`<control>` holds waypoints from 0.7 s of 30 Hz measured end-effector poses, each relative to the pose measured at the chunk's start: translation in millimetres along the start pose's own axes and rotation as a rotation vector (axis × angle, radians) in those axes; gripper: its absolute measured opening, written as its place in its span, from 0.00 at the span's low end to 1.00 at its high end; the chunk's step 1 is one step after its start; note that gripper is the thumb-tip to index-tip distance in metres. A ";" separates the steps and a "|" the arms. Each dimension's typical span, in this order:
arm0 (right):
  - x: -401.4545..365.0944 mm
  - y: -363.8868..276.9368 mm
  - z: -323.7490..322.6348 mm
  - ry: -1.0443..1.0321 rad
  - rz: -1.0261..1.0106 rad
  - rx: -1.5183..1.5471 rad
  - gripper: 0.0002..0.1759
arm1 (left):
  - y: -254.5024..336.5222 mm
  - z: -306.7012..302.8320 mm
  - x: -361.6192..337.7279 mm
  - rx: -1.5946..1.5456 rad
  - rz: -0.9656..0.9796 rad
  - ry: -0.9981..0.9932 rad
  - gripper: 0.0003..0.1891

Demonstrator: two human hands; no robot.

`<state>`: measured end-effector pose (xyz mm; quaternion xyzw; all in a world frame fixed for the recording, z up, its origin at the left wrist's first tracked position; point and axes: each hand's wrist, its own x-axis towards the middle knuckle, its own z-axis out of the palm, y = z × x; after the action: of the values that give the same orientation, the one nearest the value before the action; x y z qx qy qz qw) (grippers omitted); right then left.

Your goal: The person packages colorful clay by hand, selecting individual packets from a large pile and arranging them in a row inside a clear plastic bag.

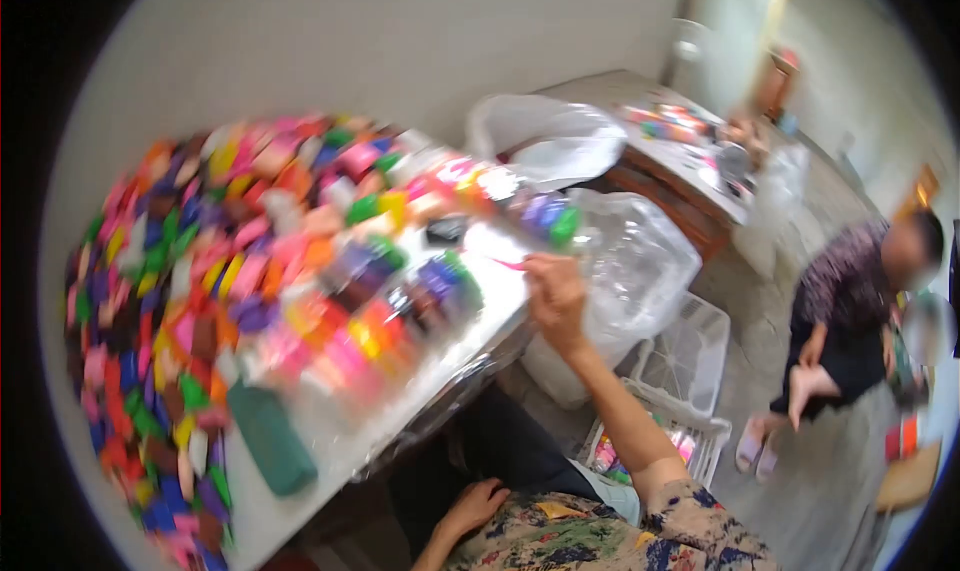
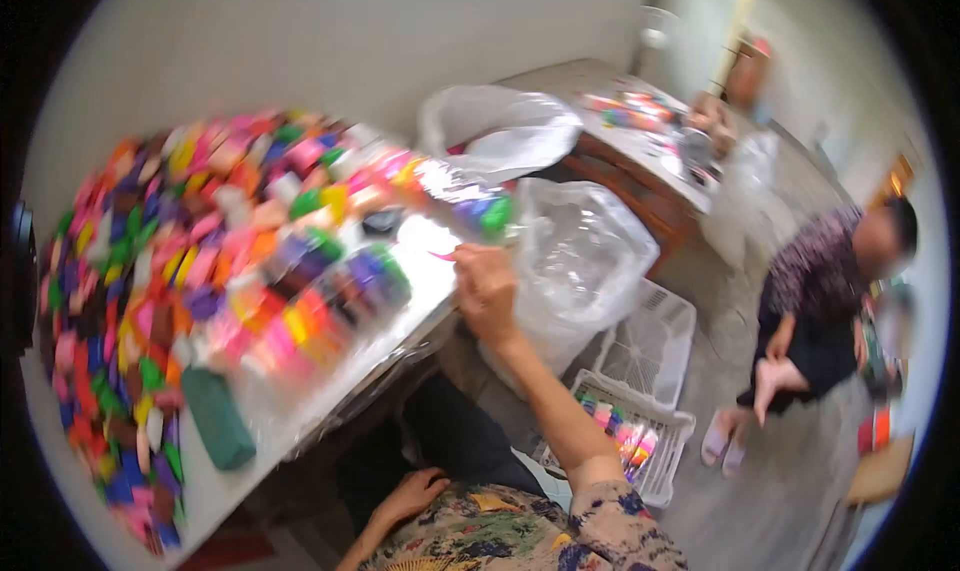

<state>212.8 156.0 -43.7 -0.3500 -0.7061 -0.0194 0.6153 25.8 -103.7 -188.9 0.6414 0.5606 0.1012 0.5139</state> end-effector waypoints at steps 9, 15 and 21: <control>-11.4 -12.4 -5.1 0.104 0.047 0.007 0.05 | 15.9 -70.3 7.7 0.217 -0.145 0.070 0.21; -10.3 -12.8 -2.0 0.107 0.070 0.026 0.07 | -14.2 -60.2 22.4 0.178 0.003 0.185 0.18; -14.0 -16.1 -28.2 0.040 0.169 0.138 0.14 | -41.0 -2.8 51.2 0.654 -0.209 -0.215 0.20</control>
<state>228.5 124.3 -42.8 -0.3646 -0.6615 0.0742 0.6511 16.6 -66.4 -242.2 0.7182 0.5685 -0.2048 0.3450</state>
